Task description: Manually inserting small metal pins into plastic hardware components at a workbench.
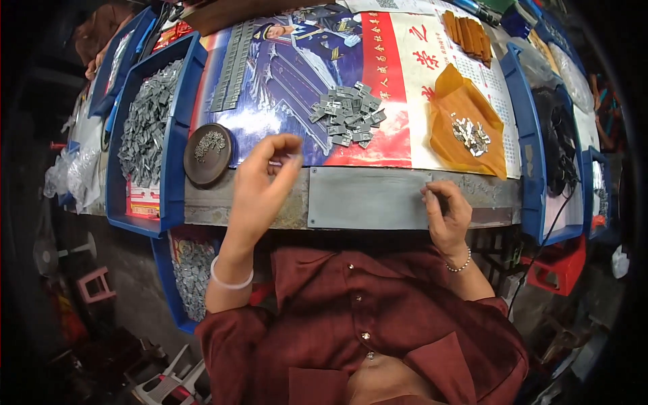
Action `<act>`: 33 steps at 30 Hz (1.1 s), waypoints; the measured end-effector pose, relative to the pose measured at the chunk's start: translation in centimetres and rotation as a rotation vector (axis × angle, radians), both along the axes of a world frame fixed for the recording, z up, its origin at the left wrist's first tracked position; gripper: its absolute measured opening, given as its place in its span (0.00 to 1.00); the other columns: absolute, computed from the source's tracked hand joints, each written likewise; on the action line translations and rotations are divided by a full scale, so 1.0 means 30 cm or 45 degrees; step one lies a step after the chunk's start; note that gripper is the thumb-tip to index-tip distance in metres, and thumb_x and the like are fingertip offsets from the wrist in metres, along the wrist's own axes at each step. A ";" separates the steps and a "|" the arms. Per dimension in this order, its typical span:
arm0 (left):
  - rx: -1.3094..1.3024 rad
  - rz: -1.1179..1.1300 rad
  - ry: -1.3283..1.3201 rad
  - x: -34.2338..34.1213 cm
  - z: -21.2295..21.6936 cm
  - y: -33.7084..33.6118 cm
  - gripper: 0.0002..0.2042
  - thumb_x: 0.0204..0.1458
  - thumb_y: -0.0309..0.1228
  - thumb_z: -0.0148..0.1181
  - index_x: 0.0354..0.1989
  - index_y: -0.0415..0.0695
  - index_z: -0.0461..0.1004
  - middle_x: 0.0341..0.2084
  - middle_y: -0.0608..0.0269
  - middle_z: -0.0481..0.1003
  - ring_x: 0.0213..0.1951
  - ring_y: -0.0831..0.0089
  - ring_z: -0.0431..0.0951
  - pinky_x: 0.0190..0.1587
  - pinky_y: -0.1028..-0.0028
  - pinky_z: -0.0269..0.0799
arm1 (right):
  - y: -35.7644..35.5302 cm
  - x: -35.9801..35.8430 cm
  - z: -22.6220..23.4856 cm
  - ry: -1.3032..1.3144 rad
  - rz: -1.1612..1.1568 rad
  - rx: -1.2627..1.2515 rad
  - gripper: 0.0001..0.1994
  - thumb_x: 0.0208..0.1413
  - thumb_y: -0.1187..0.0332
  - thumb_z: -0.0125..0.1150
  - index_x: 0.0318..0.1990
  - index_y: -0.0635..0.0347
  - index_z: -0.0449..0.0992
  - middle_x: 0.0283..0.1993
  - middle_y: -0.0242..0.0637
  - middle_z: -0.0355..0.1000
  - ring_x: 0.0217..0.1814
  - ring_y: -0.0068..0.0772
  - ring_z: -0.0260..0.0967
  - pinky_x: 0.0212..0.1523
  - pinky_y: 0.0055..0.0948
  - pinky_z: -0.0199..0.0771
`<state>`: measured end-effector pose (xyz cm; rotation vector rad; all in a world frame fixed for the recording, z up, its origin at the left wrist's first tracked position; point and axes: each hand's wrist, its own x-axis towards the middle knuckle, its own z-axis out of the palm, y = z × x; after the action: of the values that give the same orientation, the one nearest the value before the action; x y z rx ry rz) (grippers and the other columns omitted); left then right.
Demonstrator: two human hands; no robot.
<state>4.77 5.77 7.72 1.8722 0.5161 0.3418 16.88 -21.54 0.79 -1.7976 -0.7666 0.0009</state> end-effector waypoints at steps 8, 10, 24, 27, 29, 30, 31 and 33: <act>0.803 -0.023 -0.102 0.205 -0.201 0.060 0.16 0.46 0.22 0.58 0.47 0.38 0.69 0.37 0.50 0.72 0.41 0.54 0.73 0.44 0.63 0.70 | 0.007 0.002 -0.003 0.014 -0.009 -0.002 0.06 0.52 0.81 0.58 0.38 0.66 0.73 0.31 0.40 0.72 0.30 0.29 0.70 0.31 0.23 0.69; 0.895 -0.051 -0.110 0.229 -0.205 0.058 0.19 0.45 0.21 0.57 0.48 0.39 0.68 0.36 0.50 0.71 0.42 0.52 0.71 0.44 0.60 0.68 | 0.010 0.000 -0.002 0.026 -0.027 -0.007 0.06 0.52 0.81 0.58 0.38 0.66 0.73 0.31 0.40 0.72 0.30 0.29 0.70 0.32 0.23 0.69; 1.152 -0.126 -0.131 0.199 -0.186 0.025 0.20 0.43 0.19 0.53 0.49 0.38 0.66 0.30 0.54 0.69 0.36 0.58 0.71 0.38 0.61 0.69 | -0.017 -0.009 -0.009 0.055 -0.029 -0.034 0.05 0.51 0.81 0.56 0.37 0.66 0.73 0.30 0.39 0.70 0.29 0.27 0.66 0.32 0.23 0.67; 0.763 -0.100 -0.142 0.154 -0.157 0.031 0.23 0.45 0.19 0.58 0.53 0.36 0.65 0.34 0.56 0.72 0.37 0.66 0.73 0.40 0.70 0.70 | -0.016 -0.011 -0.007 -0.014 -0.052 0.004 0.05 0.52 0.80 0.57 0.37 0.66 0.73 0.30 0.38 0.70 0.29 0.26 0.66 0.32 0.23 0.67; 0.190 -0.147 -0.175 0.113 -0.134 0.020 0.22 0.51 0.21 0.56 0.56 0.35 0.64 0.34 0.64 0.70 0.35 0.79 0.70 0.38 0.78 0.68 | -0.026 -0.013 -0.004 -0.089 -0.089 -0.036 0.05 0.51 0.79 0.58 0.37 0.66 0.73 0.30 0.39 0.70 0.28 0.29 0.67 0.31 0.23 0.68; -0.091 -0.096 -0.207 0.077 -0.132 0.010 0.24 0.50 0.21 0.55 0.58 0.36 0.63 0.34 0.64 0.71 0.35 0.78 0.71 0.40 0.77 0.68 | -0.013 -0.012 0.016 -0.119 -0.086 -0.076 0.06 0.50 0.80 0.58 0.37 0.65 0.73 0.30 0.41 0.71 0.28 0.33 0.69 0.31 0.25 0.68; -0.362 -0.091 -0.267 0.041 -0.089 -0.016 0.23 0.52 0.20 0.54 0.59 0.35 0.63 0.36 0.65 0.70 0.38 0.79 0.70 0.42 0.78 0.67 | -0.012 -0.011 0.014 -0.084 -0.063 -0.072 0.07 0.49 0.80 0.58 0.37 0.65 0.74 0.31 0.43 0.71 0.29 0.37 0.70 0.31 0.27 0.69; -0.796 0.007 -0.373 -0.003 -0.077 -0.063 0.24 0.52 0.18 0.54 0.60 0.32 0.61 0.39 0.62 0.69 0.39 0.78 0.69 0.41 0.77 0.67 | 0.015 -0.018 0.028 -0.089 0.008 -0.062 0.08 0.48 0.77 0.59 0.38 0.64 0.74 0.33 0.44 0.73 0.33 0.43 0.72 0.34 0.33 0.72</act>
<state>4.67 3.88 5.42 1.1925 0.3711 0.3967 16.35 -21.08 1.63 -1.8493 -0.8282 -0.0395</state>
